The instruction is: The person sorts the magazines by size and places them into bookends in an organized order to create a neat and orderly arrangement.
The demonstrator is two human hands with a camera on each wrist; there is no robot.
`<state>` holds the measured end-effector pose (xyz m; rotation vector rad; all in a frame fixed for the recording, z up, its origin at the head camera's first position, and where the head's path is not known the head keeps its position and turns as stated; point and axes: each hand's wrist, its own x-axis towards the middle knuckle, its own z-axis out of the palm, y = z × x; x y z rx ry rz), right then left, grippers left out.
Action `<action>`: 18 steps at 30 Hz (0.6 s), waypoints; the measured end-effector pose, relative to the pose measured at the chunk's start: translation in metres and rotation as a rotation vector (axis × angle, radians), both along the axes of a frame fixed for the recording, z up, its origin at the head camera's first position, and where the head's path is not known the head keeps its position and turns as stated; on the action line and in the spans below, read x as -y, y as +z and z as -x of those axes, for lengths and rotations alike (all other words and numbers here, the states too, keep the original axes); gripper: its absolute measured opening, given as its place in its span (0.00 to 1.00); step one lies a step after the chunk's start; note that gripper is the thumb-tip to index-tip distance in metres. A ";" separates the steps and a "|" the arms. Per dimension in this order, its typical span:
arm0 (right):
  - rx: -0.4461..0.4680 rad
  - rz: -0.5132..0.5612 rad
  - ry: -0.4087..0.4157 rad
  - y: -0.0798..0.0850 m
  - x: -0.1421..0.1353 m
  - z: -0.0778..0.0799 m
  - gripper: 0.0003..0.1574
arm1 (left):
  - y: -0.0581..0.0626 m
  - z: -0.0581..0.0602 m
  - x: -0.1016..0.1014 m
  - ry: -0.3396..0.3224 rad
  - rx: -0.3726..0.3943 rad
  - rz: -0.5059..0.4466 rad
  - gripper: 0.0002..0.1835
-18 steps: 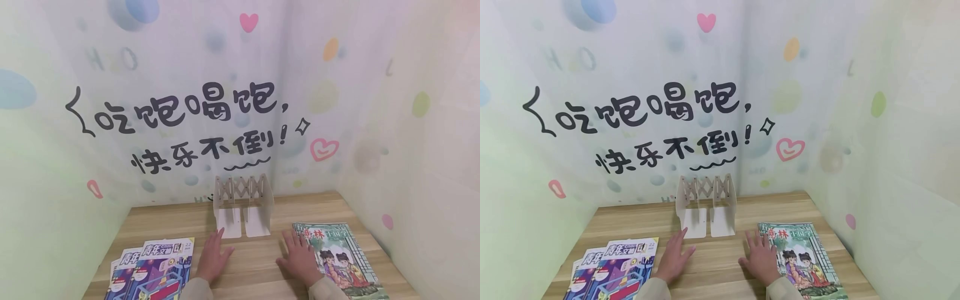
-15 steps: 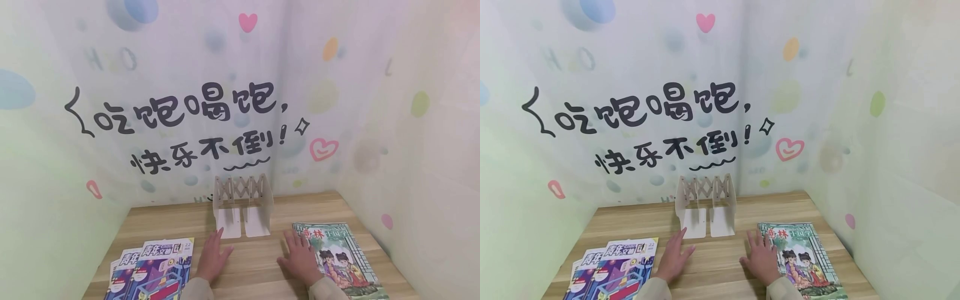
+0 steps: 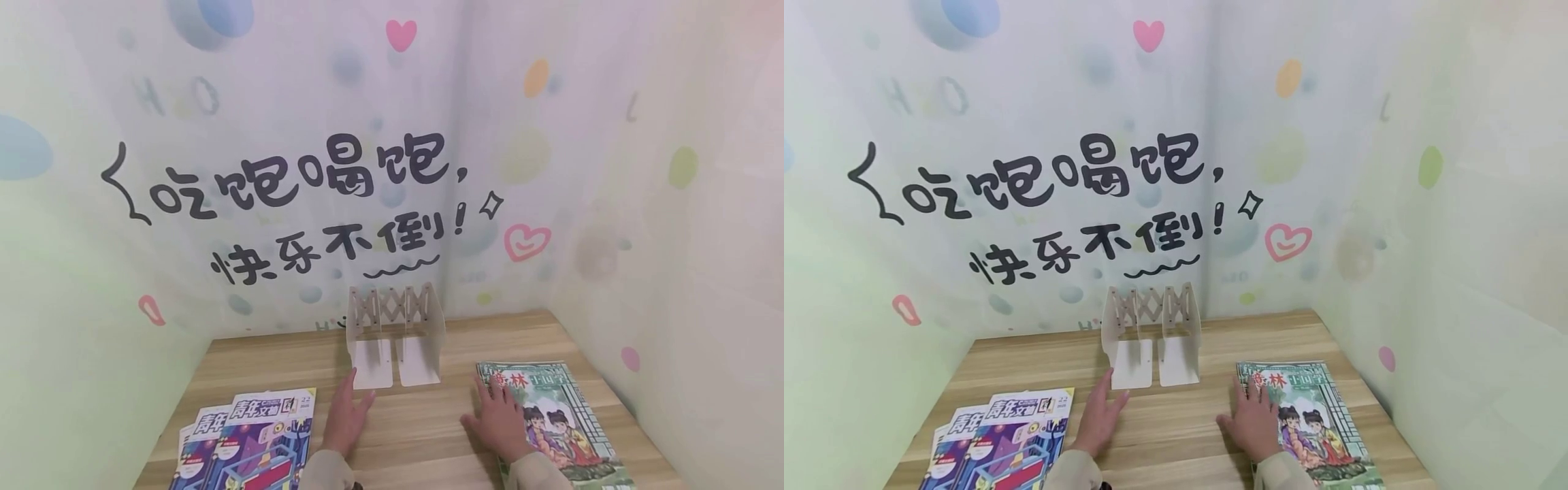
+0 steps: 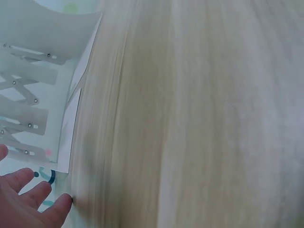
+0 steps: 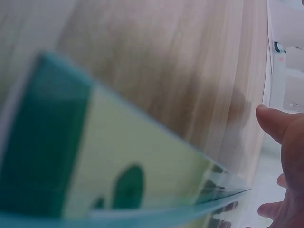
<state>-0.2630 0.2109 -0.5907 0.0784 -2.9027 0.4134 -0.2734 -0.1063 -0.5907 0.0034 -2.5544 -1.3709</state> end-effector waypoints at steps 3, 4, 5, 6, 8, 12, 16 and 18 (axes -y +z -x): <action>0.024 0.020 -0.021 0.001 -0.004 0.000 0.59 | 0.000 0.002 -0.001 0.005 0.005 -0.023 0.36; 0.031 0.023 -0.026 0.001 -0.005 0.000 0.59 | 0.000 0.002 0.000 0.005 0.004 -0.028 0.36; 0.036 0.027 -0.030 0.000 -0.006 0.000 0.59 | 0.000 0.003 0.000 0.004 0.003 -0.035 0.36; 0.042 0.031 -0.035 0.000 -0.007 0.000 0.59 | 0.000 0.003 0.001 0.001 0.010 -0.044 0.36; 0.046 0.038 -0.042 0.000 -0.009 0.000 0.59 | 0.001 0.004 0.002 0.000 0.022 -0.059 0.38; 0.055 0.062 -0.059 -0.003 -0.015 0.001 0.59 | 0.006 0.007 0.006 0.004 0.043 -0.095 0.38; 0.066 0.073 -0.076 -0.005 -0.019 0.003 0.59 | 0.016 0.012 0.010 0.003 0.027 -0.127 0.38; 0.069 0.069 -0.083 -0.006 -0.020 0.003 0.59 | 0.022 0.013 0.011 -0.001 0.015 -0.127 0.39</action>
